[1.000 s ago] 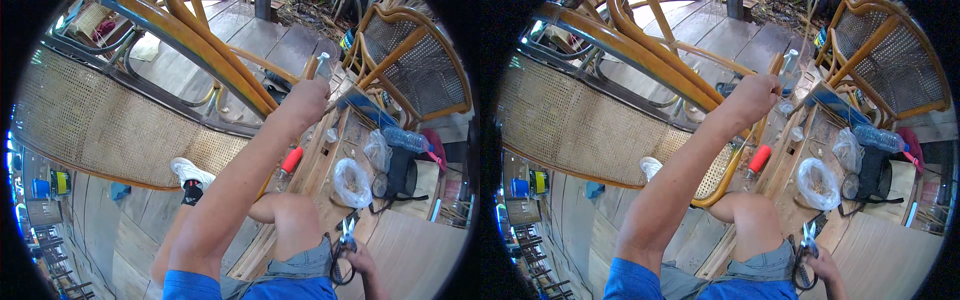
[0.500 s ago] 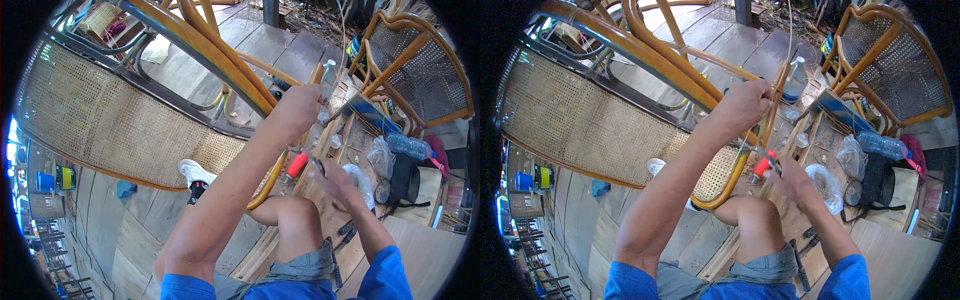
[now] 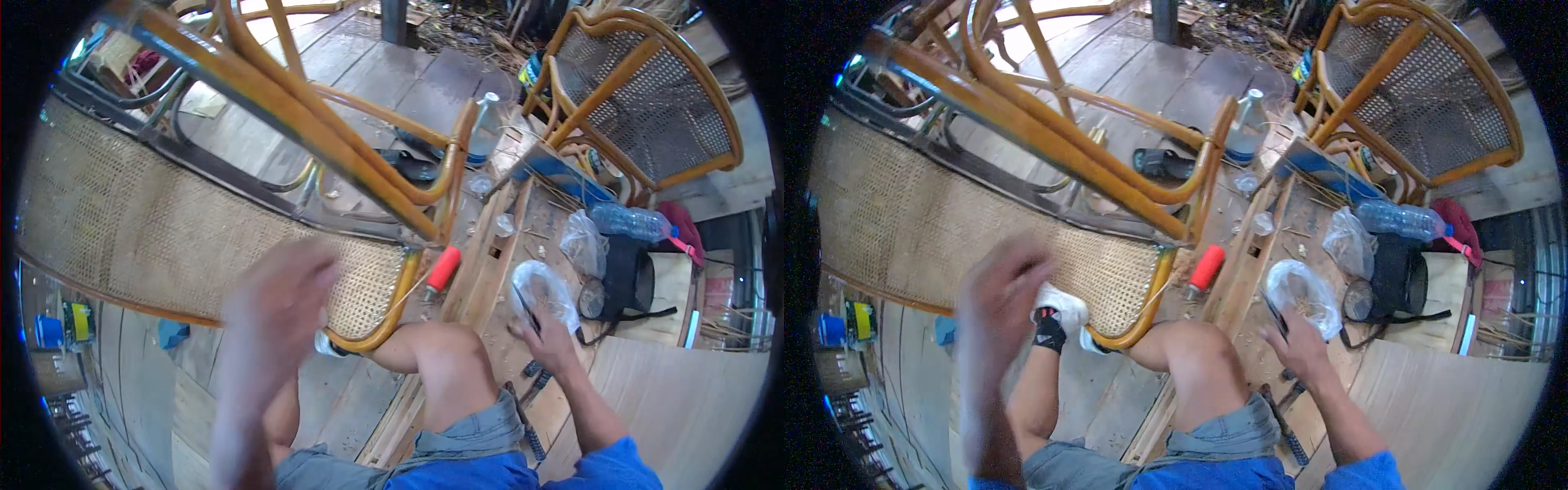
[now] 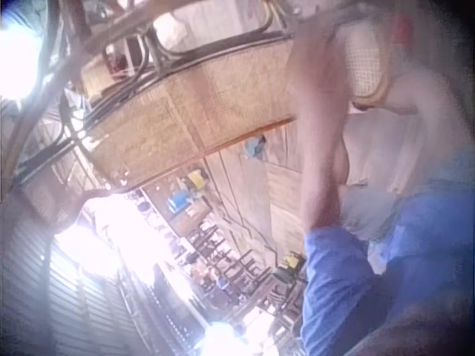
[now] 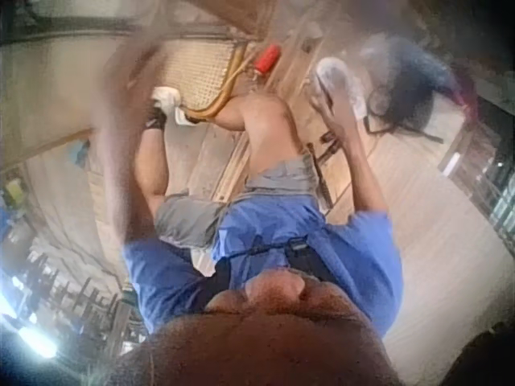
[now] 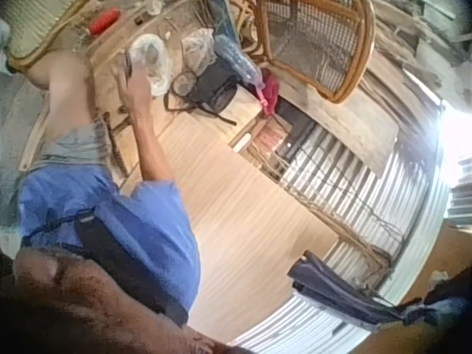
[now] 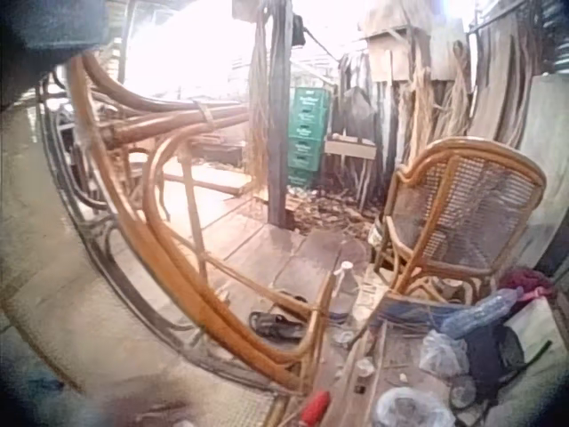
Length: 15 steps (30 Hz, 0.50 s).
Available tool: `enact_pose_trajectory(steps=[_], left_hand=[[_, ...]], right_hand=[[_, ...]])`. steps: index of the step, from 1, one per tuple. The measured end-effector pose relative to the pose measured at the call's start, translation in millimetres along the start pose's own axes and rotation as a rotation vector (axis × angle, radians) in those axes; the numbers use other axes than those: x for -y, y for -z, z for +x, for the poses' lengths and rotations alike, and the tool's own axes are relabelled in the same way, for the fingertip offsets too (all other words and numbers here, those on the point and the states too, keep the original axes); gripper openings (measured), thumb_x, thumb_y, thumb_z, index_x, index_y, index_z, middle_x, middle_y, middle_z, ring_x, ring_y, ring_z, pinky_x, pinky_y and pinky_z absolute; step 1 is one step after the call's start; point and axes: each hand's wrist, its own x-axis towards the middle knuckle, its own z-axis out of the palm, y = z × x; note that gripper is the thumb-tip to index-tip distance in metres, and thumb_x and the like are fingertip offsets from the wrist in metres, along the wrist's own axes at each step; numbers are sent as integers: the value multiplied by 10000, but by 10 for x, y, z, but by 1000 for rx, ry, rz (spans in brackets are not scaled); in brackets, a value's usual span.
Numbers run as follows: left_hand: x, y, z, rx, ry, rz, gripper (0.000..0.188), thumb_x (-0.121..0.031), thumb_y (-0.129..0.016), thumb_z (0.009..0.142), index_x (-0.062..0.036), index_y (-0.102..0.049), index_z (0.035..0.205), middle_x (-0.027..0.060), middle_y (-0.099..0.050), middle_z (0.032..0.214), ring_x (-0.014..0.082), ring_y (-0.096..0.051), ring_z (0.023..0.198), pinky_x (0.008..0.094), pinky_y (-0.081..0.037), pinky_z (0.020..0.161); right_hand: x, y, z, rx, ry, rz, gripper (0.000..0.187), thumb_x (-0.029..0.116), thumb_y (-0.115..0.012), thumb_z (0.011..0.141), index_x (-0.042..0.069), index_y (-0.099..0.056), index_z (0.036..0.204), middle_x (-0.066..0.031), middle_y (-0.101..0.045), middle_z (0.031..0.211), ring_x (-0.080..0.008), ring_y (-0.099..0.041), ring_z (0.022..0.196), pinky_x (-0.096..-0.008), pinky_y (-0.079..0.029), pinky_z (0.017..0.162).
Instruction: The person repairs a cane chair seat by weaving rattan strips into the wooden frame. They use a hammer to tap the strips into place and pliers to cut excess material. The person works on the edge of the seat, securing the weave along the frame.
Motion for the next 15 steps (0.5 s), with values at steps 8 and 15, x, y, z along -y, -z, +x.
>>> enact_pose_trajectory(steps=[8,15], left_hand=[[706,1270,-2429,-642,866,-1,305,-266,-564,877,-17,-562,1052,58,-607,870,192,-552,671,330,-452,598],[628,940,-3345,-960,1000,-196,237,-140,-538,908,-20,-526,1113,52,-575,871,88,-551,632,194,-415,521]], right_hand=[[-970,-562,-1980,118,-573,-101,475,322,-657,776,-17,-521,1080,-235,-554,962,-379,-548,914,-444,-437,798],[-986,-701,-2212,227,-556,-254,609,335,-698,732,-2,-456,1178,-225,-520,1096,-373,-490,1058,-436,-398,919]])
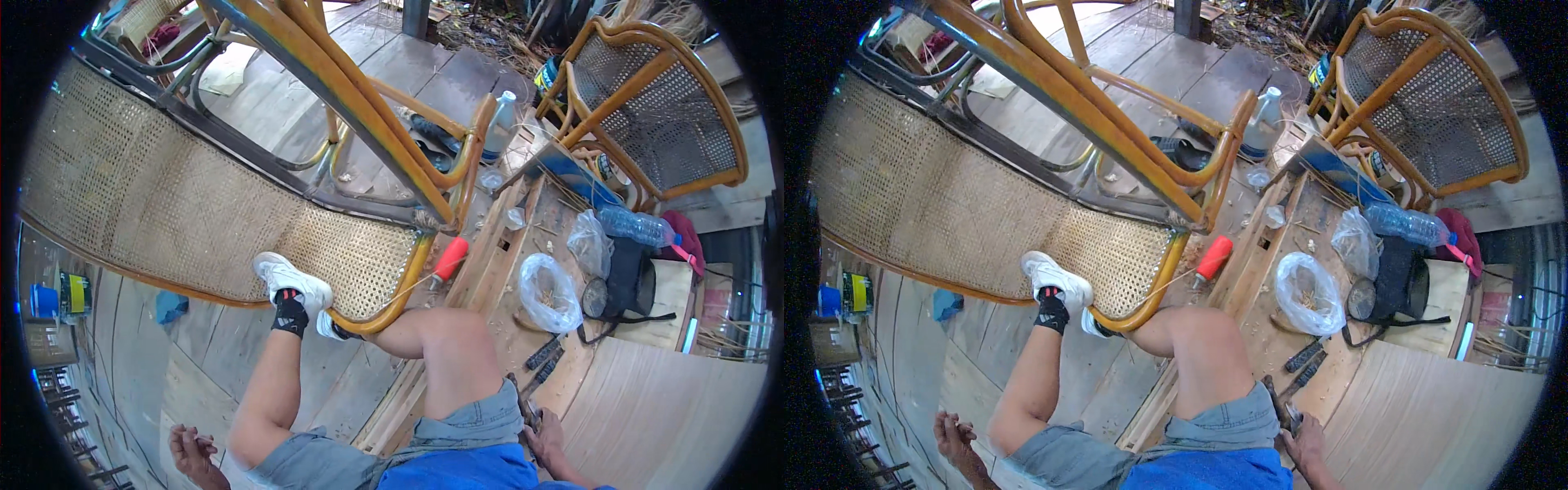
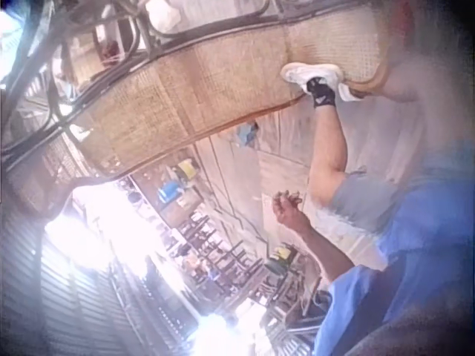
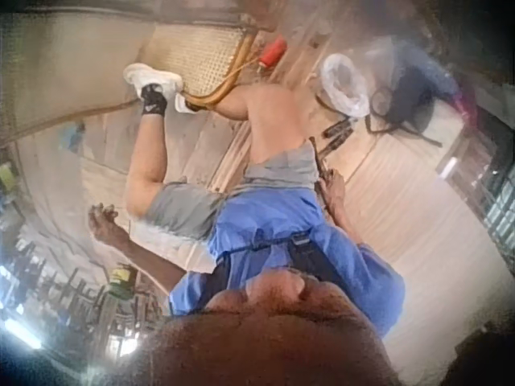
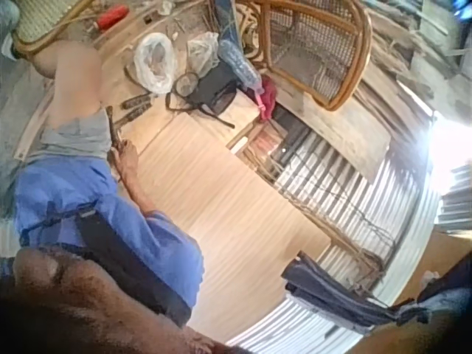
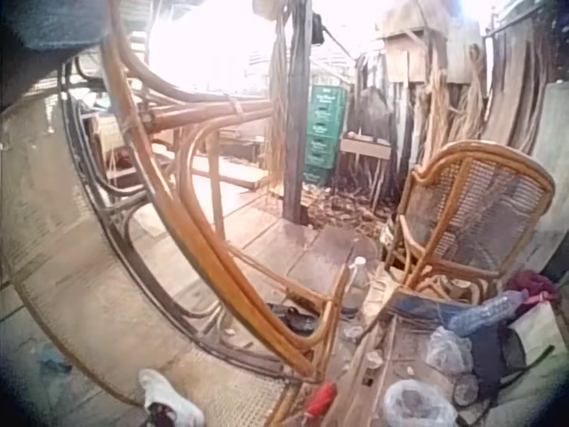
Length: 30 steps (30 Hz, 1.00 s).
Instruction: The person repairs a cane chair seat by weaving rattan strips into the wooden frame. They use a hammer to tap the strips into place and pliers to cut excess material. The person works on the edge of the seat, securing the weave along the frame.
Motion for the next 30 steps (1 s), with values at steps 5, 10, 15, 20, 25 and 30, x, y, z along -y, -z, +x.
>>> enact_pose_trajectory(steps=[5,10,15,20,25,30], left_hand=[[412,772,-178,-133,53,47,318,-195,-593,858,-12,-554,1114,76,-538,1101,119,-563,684,245,-456,568],[811,843,-3,-35,156,295,268,-222,-591,886,-42,-596,1084,17,-595,721,83,-564,605,216,-448,552],[1230,1150,-684,-83,367,472,234,-187,-555,898,-16,-608,1049,39,-602,717,91,-564,617,224,-434,535],[2318,1982,-2245,-176,649,650,216,-166,-559,892,-2,-610,1025,55,-613,751,124,-583,653,263,-481,562],[2569,1917,-3321,-146,956,705,176,-138,-561,857,20,-620,907,115,-656,734,158,-649,652,312,-526,628],[3094,1964,-3886,16,1075,789,169,-163,-554,829,-29,-637,890,134,-654,679,211,-670,635,334,-527,637]], right_hand=[[-234,-221,402,-162,141,-51,661,329,-687,759,-15,-424,1258,-237,-472,1251,-358,-483,1116,-427,-389,955],[99,173,1022,-283,421,-22,323,136,-502,913,-49,-519,1176,-178,-585,1118,-311,-532,1041,-370,-394,934],[624,826,2294,-377,413,-6,384,253,-447,955,37,-504,1268,-161,-564,1200,-249,-572,1022,-351,-447,860],[1152,852,2456,-326,498,196,392,304,-429,958,76,-511,1266,-144,-605,1128,-240,-585,991,-344,-441,845],[1546,759,2297,-323,515,458,382,320,-590,868,76,-566,1162,-187,-499,1278,-288,-455,1195,-385,-331,1020],[1850,541,2137,-305,614,435,365,270,-479,929,53,-532,1217,-165,-547,1208,-265,-524,1092,-351,-403,943]])
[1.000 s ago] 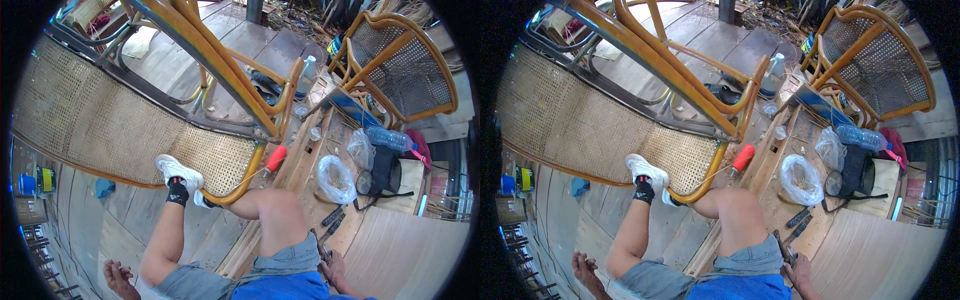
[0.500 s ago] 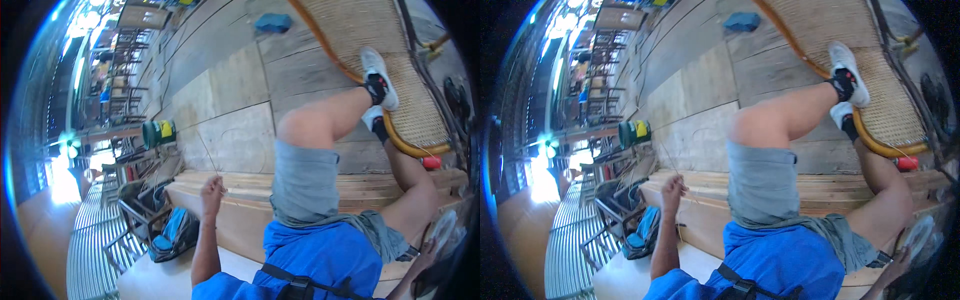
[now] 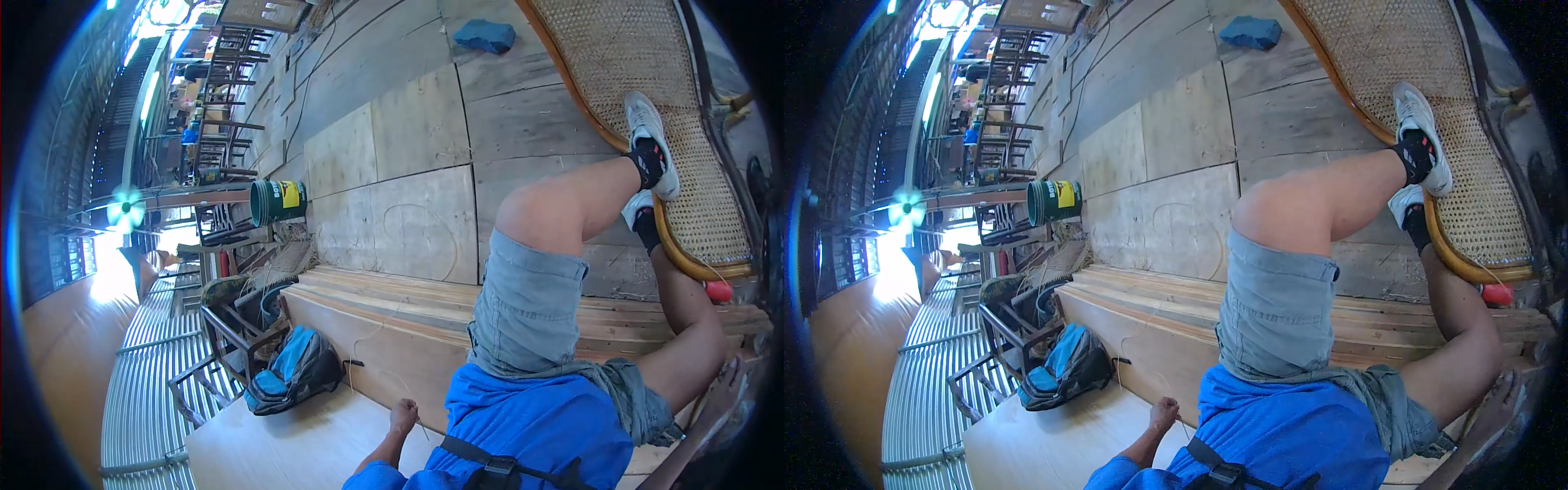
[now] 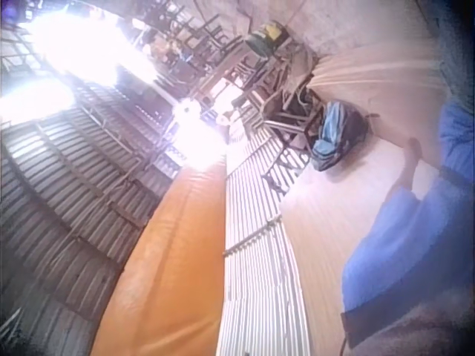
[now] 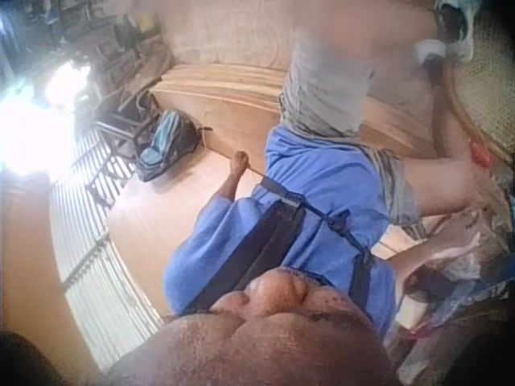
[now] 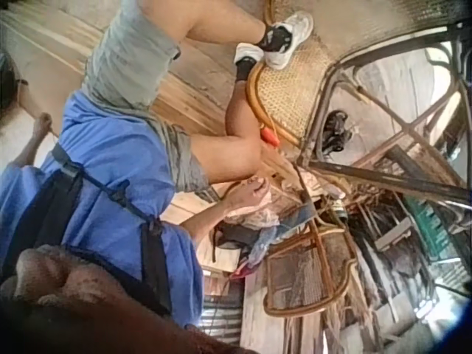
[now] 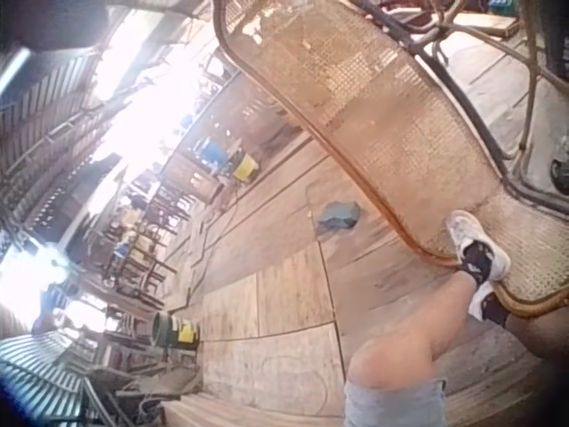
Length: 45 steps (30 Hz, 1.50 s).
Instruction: The person repairs a cane chair seat by weaving rattan strips into the wooden frame. They use a hammer to tap the strips into place and pliers to cut excess material. The person works on the edge of the seat, securing the weave along the frame.
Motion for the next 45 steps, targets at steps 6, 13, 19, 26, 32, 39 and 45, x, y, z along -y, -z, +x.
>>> enact_pose_trajectory(steps=[6,13,19,26,32,39,45], left_hand=[[322,-4,419,282,-30,208,220,-227,-586,832,-33,-592,937,123,-659,759,239,-669,674,364,-529,612],[-70,204,1245,765,-984,1053,277,-318,-630,788,-52,-616,867,84,-643,754,258,-608,686,415,-485,611],[-2985,691,1129,-267,-726,281,383,-328,-653,758,-56,-579,1017,83,-604,908,277,-550,902,430,-445,747],[-4960,537,-283,-498,-1095,-2,467,-382,-582,835,-22,-540,1130,162,-566,1095,337,-506,1070,457,-410,890],[-5326,137,-1150,-542,-1705,-119,524,-391,-501,900,21,-478,1223,224,-455,1281,384,-425,1203,472,-330,1021],[-5326,-765,-2526,420,-2001,8,307,-11,-537,773,28,-552,1077,193,-431,1317,319,-421,1220,405,-343,1008],[-5288,-1224,-3078,807,-2349,104,193,-52,-601,774,-10,-603,962,158,-550,1151,353,-504,1105,420,-401,952]], right_hand=[[190,-207,-62,-10,96,-280,410,320,-455,947,52,-517,1251,-132,-589,1165,-234,-547,1063,-333,-414,910],[599,-170,-163,-160,-12,15,266,211,-509,925,8,-584,1079,-51,-585,880,-157,-528,780,-286,-425,711],[458,719,6,-415,-60,1,198,171,-520,911,16,-602,1002,-70,-560,731,-159,-519,659,-289,-429,625],[-606,830,-404,-318,-205,-290,171,152,-562,853,34,-618,963,-176,-637,851,-319,-625,781,-377,-475,719],[-929,483,-658,-246,-327,-346,221,152,-620,790,46,-604,983,-175,-620,912,-360,-594,880,-425,-458,786],[-993,343,-738,-291,-366,-292,179,119,-598,783,46,-598,946,-165,-596,954,-345,-564,937,-409,-445,809],[-1157,449,-897,-513,-203,-126,109,57,-544,820,18,-577,916,-122,-598,795,-247,-584,734,-345,-468,691]])
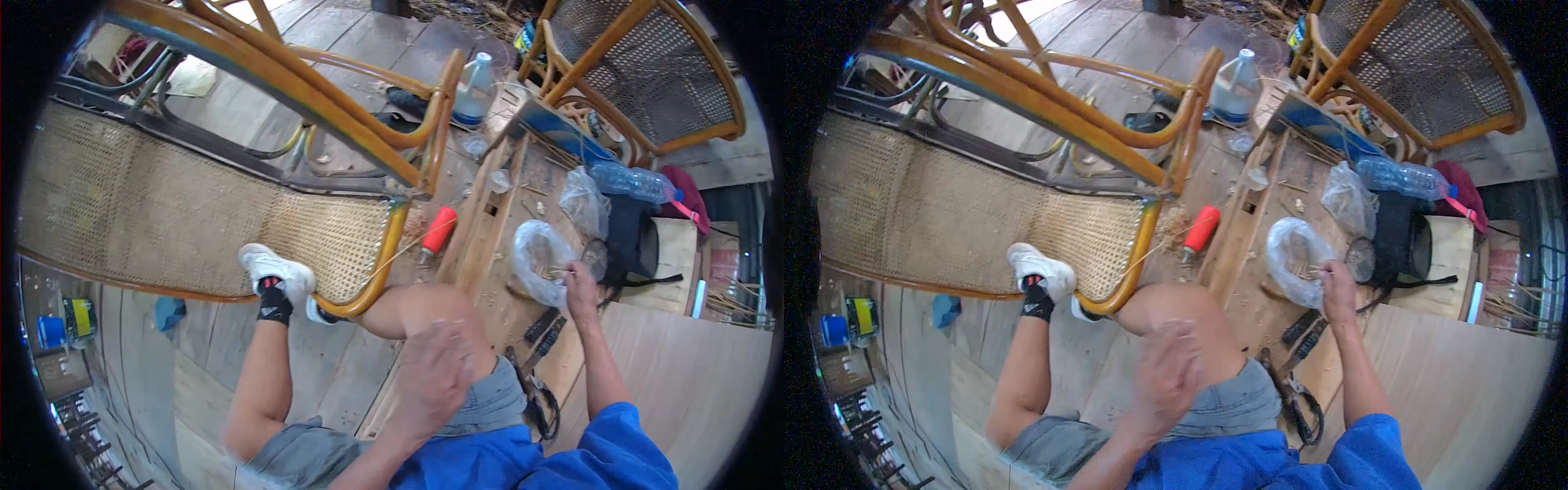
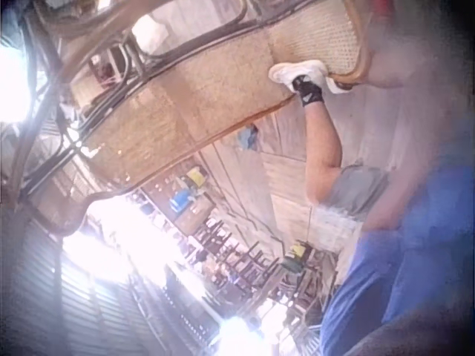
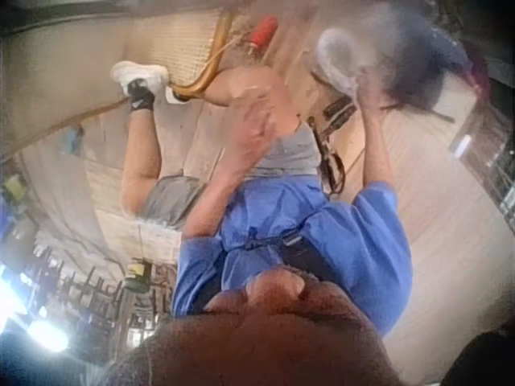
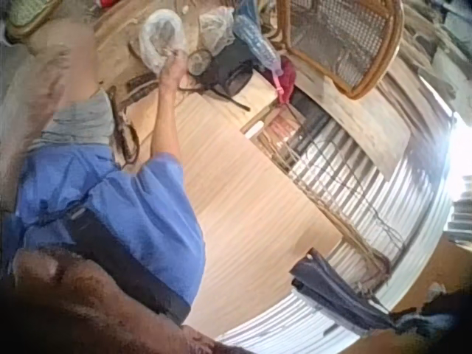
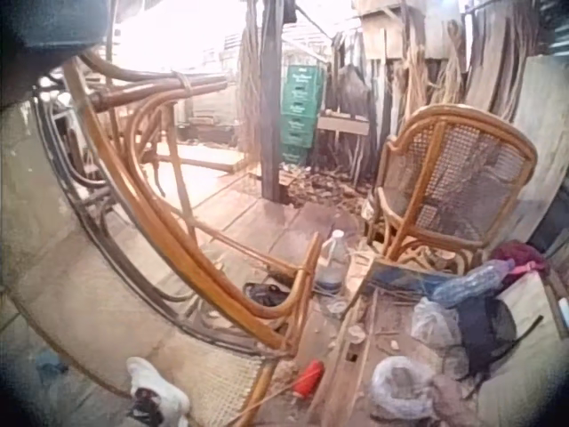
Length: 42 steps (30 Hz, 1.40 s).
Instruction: The person repairs a cane chair seat by weaving rattan strips into the wooden frame. They use a hammer to tap the strips into place and pliers to cut excess material. The person works on the edge of the seat, securing the weave along the frame.
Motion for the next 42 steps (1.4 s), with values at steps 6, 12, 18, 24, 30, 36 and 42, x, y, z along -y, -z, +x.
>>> enact_pose_trajectory(steps=[6,12,18,24,30,36,42], left_hand=[[-135,-455,288,14,51,-287,296,-131,-558,854,1,-536,1118,155,-551,1153,294,-517,1098,389,-399,948],[67,-635,698,26,697,-1534,488,-422,-339,968,-5,-514,1152,138,-553,1166,223,-527,1086,347,-421,909],[335,-516,580,-87,653,-2010,564,-512,-296,953,-27,-525,1127,138,-581,1137,250,-551,1062,400,-444,911],[439,-404,456,-236,688,-1997,240,-222,-474,936,-55,-543,1092,117,-596,1117,216,-574,1018,368,-485,851],[530,-307,428,-359,706,-1942,184,-49,-476,903,-58,-530,1079,105,-606,1065,194,-599,945,332,-523,781],[716,-276,388,-486,737,-2114,146,-53,-448,908,-44,-526,1031,106,-604,990,228,-609,926,365,-521,818],[805,-213,259,-297,689,-2023,221,-191,-451,947,-21,-526,1066,118,-605,1024,239,-605,967,368,-508,842]], right_hand=[[506,391,43,31,-407,555,88,83,-519,875,24,-583,892,-29,-577,665,-74,-536,542,-226,-431,483],[1832,381,-208,347,-526,850,74,72,-553,866,22,-590,906,-38,-607,716,-87,-577,585,-202,-452,502],[2176,1,-286,451,-417,857,110,96,-560,886,-1,-603,916,-58,-627,757,-102,-598,589,-214,-472,488],[2385,-139,-248,519,-488,871,121,108,-566,885,2,-601,932,-78,-636,760,-139,-617,578,-238,-483,462],[2527,-318,-261,508,-447,836,108,110,-568,884,12,-594,921,-98,-645,763,-158,-626,568,-241,-488,452],[2705,-380,-288,500,-450,847,133,129,-585,882,13,-595,948,-47,-636,772,-104,-607,583,-202,-437,448],[2642,-480,-285,410,-407,798,158,156,-630,858,8,-645,912,-11,-607,697,-43,-478,514,-172,-334,429]])
